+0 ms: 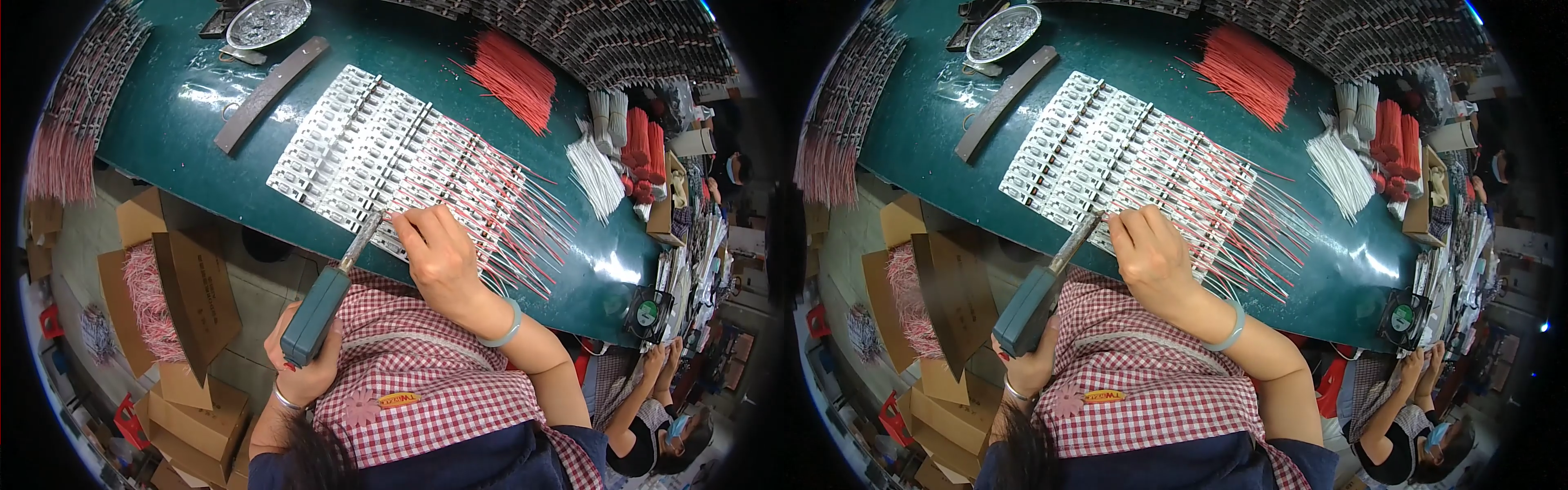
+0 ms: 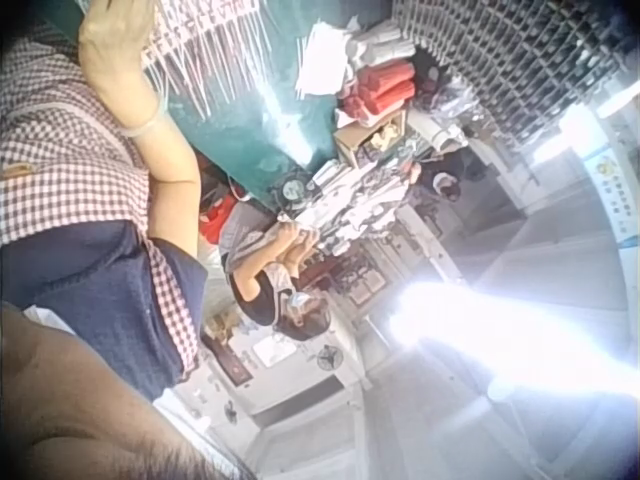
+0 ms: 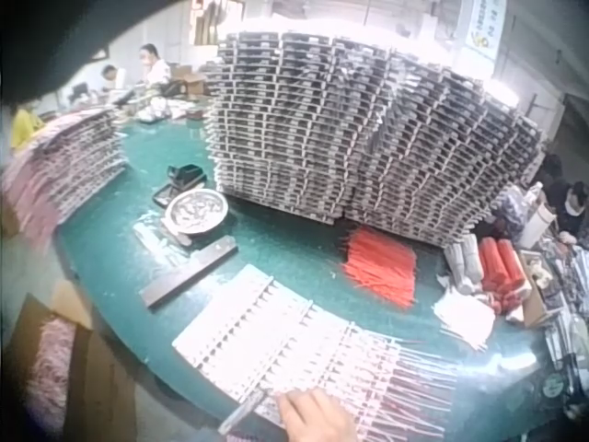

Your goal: The person solders wire leads onto an array of circuit board components using a handheld soldering gun.

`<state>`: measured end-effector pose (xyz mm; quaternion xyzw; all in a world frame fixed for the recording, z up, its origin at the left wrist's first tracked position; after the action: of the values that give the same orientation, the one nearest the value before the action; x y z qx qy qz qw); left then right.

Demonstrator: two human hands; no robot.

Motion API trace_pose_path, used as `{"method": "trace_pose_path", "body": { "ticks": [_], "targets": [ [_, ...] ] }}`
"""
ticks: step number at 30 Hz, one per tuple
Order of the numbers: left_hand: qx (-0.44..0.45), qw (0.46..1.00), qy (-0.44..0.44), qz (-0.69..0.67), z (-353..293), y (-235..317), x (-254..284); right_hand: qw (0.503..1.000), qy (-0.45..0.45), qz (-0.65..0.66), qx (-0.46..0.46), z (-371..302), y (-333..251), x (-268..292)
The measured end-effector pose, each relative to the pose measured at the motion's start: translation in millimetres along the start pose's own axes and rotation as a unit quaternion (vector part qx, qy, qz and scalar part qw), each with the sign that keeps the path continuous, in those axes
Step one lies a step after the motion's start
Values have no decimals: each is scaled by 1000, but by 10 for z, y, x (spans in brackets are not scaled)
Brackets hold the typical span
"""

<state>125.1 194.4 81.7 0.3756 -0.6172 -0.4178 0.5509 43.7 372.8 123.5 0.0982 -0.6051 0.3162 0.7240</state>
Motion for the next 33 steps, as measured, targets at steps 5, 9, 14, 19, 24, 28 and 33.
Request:
{"method": "trace_pose_path", "body": {
  "ticks": [5, 9, 14, 19, 24, 28, 33],
  "targets": [
    [6, 1000, -5, -5, -3, -19, -1, 1000, -3, 0, -15, 9, -4, 8],
    [0, 1000, -1, -1, -40, -14, 20, 1000, -2, 0, -15, 13, -9, 14],
    [-14, 998, 45, -29, -106, -55, 109, 1000, -2, -22, 6, 0, -28, -8],
    [-5, 999, 43, -28, -163, -94, 122, 999, 27, -18, 10, -13, -35, 38],
    [-19, 999, 44, -16, -179, -76, 130, 1000, 17, 15, -3, -81, -63, 26],
    [-18, 1000, 21, 6, -157, -42, 97, 999, 16, 24, -20, -93, -36, 0],
    [-15, 1000, 11, 18, -171, -80, 54, 1000, 8, 11, -20, -71, -56, 2]
  ]
}}
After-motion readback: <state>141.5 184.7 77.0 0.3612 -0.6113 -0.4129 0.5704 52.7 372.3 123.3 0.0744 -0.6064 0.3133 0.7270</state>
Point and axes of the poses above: each hand's wrist, its own z-axis towards the middle knuckle, its own x-axis out of the back of the hand, y = z × x, the point moved 10 cm from there along z, towards the middle knuckle, and after that the axes turned 10 degrees about -y, right-handed, at the moved point
